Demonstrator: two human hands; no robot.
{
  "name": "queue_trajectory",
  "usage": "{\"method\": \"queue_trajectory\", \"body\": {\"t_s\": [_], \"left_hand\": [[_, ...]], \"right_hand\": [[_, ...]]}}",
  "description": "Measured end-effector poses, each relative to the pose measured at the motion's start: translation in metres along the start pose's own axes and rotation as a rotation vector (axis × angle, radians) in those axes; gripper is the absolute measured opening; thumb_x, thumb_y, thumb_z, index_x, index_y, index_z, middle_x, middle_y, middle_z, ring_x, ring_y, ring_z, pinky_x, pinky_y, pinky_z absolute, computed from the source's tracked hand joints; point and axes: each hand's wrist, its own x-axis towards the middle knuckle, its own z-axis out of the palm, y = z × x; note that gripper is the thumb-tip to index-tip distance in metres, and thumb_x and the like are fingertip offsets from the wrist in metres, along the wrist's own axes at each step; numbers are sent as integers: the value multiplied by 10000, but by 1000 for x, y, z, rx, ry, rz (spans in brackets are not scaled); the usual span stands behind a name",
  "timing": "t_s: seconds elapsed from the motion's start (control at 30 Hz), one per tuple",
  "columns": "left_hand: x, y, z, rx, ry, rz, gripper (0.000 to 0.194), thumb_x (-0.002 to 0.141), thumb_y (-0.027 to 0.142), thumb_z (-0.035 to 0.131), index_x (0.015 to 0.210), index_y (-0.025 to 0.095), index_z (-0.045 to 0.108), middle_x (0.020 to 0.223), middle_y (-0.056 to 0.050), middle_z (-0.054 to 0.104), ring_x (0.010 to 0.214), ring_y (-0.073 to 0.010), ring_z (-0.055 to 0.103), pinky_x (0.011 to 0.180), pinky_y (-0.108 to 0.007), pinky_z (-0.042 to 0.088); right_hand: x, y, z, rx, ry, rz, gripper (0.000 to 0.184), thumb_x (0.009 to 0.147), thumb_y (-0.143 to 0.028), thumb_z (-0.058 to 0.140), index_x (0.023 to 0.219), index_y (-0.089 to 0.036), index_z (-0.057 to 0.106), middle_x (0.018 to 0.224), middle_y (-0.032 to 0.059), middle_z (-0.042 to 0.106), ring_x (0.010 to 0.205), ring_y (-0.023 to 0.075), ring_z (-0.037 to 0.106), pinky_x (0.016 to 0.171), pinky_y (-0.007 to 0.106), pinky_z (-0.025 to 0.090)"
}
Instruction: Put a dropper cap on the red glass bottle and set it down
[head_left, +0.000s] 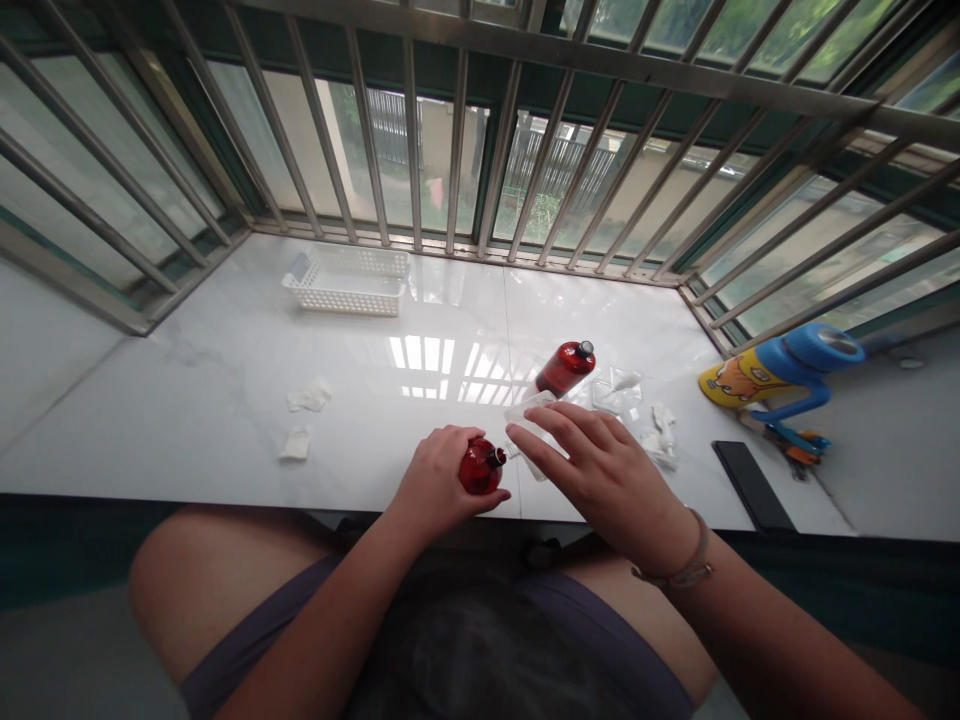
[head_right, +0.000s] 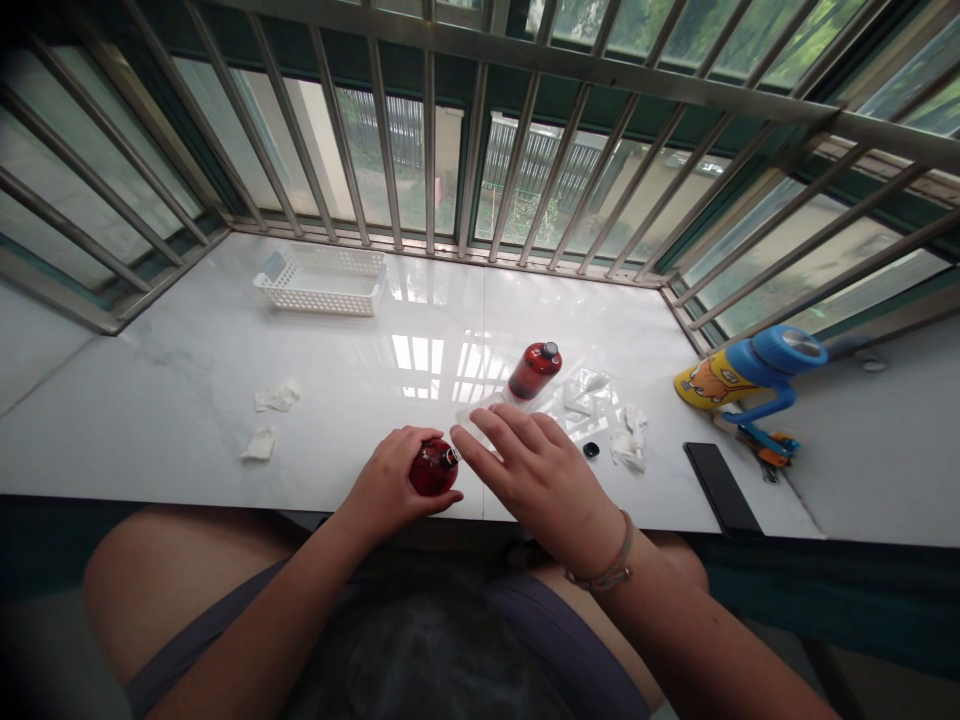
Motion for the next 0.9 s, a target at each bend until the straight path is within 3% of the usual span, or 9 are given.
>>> {"method": "queue_trajectory", "body": {"t_s": [0.9], "left_hand": [[0,0,-1,-2,-10,-12,762,704,480,1015,1305,269,597,1242,-69,714,1144,-329,659,1041,-517,544]], "right_hand": [[0,3,0,-34,19,-51,422,1079,-75,553,1483,-174,621,1452,130,688,1337,320,599,1032,477,489]]}}
